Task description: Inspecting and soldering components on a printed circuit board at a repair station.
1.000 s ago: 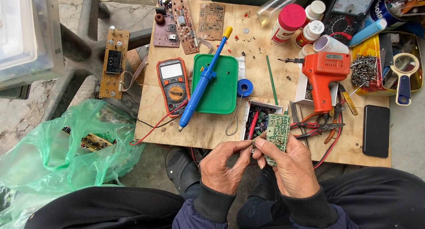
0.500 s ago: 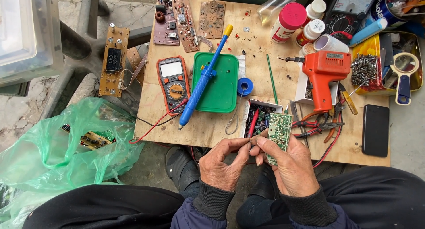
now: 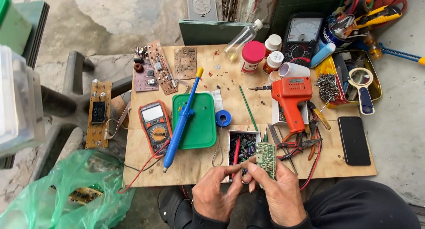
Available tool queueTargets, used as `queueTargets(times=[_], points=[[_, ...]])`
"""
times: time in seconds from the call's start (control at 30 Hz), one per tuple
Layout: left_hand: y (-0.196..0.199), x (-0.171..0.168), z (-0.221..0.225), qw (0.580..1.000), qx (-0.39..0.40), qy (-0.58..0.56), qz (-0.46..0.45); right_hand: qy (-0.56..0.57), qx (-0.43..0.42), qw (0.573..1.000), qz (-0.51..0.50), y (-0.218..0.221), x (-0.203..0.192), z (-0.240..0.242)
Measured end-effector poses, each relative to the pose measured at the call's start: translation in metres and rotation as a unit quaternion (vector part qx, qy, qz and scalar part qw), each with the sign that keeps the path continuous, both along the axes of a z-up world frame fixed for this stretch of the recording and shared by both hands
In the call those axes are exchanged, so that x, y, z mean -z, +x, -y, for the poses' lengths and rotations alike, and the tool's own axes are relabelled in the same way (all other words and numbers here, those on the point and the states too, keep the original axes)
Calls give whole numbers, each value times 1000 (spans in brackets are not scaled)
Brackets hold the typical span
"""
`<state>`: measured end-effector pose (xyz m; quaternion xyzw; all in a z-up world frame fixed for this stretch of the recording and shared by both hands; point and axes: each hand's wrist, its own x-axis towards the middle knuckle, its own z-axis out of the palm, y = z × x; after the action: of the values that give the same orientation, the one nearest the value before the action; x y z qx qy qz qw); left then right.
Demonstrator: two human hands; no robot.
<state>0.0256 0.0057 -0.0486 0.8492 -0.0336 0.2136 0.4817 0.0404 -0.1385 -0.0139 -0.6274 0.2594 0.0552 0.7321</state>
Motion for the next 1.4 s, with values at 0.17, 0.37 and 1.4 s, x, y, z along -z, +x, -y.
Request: queueTargets(times=[0.17,0.37,1.4], points=[[73,45,5,997,14,42,-70,46,91,994,-47,10,-15,8],[176,116,59,970,60,76,-223,72,223,964,-123,26,-22,20],[201,103,19,969,37,142,-201,127,136,960,-211,26,45,60]])
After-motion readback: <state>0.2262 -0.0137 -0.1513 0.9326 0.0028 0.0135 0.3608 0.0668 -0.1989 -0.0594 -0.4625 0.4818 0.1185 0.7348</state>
